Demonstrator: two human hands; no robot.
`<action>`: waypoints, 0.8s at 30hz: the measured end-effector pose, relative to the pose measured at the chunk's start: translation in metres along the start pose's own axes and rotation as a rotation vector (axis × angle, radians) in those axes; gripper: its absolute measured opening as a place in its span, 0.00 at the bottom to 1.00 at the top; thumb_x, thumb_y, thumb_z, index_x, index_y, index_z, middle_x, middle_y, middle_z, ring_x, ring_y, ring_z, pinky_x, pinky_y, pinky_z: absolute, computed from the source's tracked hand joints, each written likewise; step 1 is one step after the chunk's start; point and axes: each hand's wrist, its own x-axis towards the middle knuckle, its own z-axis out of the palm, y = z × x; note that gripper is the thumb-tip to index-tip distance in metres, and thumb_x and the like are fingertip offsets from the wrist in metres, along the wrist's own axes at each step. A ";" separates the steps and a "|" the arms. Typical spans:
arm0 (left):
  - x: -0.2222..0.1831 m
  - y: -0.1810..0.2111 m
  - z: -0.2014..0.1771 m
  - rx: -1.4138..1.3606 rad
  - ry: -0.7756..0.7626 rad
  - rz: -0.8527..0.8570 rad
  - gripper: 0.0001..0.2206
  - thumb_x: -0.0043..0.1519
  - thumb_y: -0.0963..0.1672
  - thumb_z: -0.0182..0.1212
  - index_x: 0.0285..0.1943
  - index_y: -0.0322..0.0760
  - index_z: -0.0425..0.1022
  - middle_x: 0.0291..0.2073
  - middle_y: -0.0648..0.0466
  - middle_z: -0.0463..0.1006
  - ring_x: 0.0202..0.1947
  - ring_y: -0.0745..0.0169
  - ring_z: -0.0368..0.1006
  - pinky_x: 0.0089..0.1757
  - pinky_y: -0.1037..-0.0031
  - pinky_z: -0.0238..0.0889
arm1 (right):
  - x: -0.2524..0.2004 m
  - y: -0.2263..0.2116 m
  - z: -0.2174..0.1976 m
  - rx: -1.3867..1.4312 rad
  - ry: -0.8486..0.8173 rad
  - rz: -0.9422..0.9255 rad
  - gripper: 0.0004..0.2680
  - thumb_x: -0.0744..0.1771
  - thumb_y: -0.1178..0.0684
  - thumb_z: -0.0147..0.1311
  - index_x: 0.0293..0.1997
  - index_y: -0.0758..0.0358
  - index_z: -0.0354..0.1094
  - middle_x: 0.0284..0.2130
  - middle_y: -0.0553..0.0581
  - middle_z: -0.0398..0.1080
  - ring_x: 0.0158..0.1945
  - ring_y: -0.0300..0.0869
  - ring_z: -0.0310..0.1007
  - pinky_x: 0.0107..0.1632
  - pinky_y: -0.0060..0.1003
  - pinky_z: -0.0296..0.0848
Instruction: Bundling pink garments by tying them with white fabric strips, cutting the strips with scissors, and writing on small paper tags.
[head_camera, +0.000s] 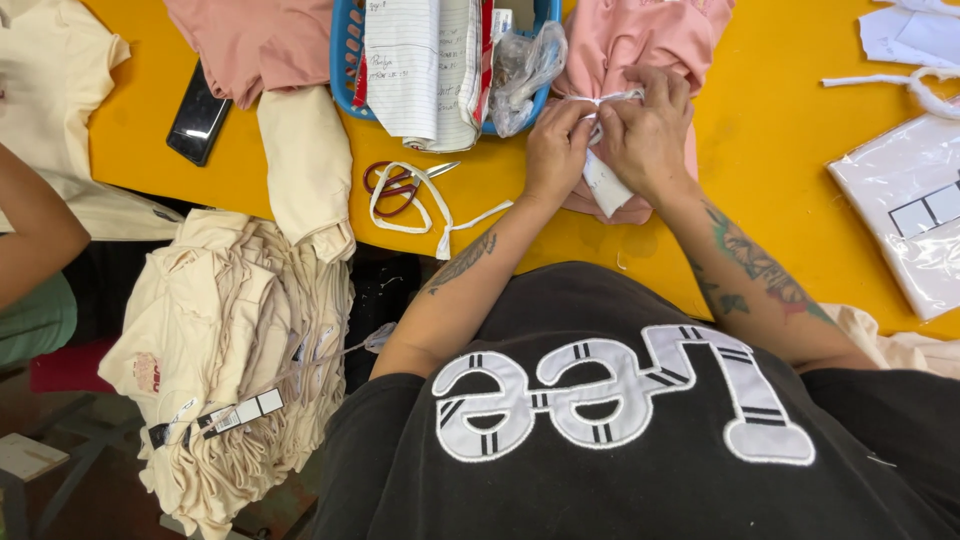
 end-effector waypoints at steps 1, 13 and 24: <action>0.000 -0.003 0.004 -0.030 0.006 -0.085 0.05 0.63 0.41 0.56 0.43 0.39 0.77 0.38 0.54 0.82 0.43 0.50 0.75 0.49 0.63 0.66 | -0.001 -0.002 0.008 0.053 0.025 0.116 0.09 0.70 0.52 0.56 0.37 0.58 0.84 0.52 0.57 0.70 0.54 0.58 0.57 0.48 0.55 0.59; 0.011 -0.041 0.033 0.111 -0.102 -0.629 0.05 0.62 0.49 0.59 0.43 0.54 0.77 0.37 0.51 0.85 0.47 0.45 0.82 0.50 0.57 0.75 | -0.010 0.019 0.038 0.044 -0.050 0.184 0.06 0.67 0.46 0.73 0.41 0.51 0.82 0.51 0.56 0.65 0.60 0.60 0.55 0.59 0.66 0.60; 0.007 -0.042 0.039 0.139 -0.175 -0.631 0.12 0.63 0.52 0.58 0.47 0.52 0.83 0.40 0.50 0.86 0.50 0.47 0.82 0.52 0.58 0.75 | -0.025 0.013 0.040 0.116 0.153 0.160 0.06 0.62 0.55 0.77 0.36 0.54 0.82 0.48 0.57 0.67 0.57 0.56 0.59 0.63 0.52 0.61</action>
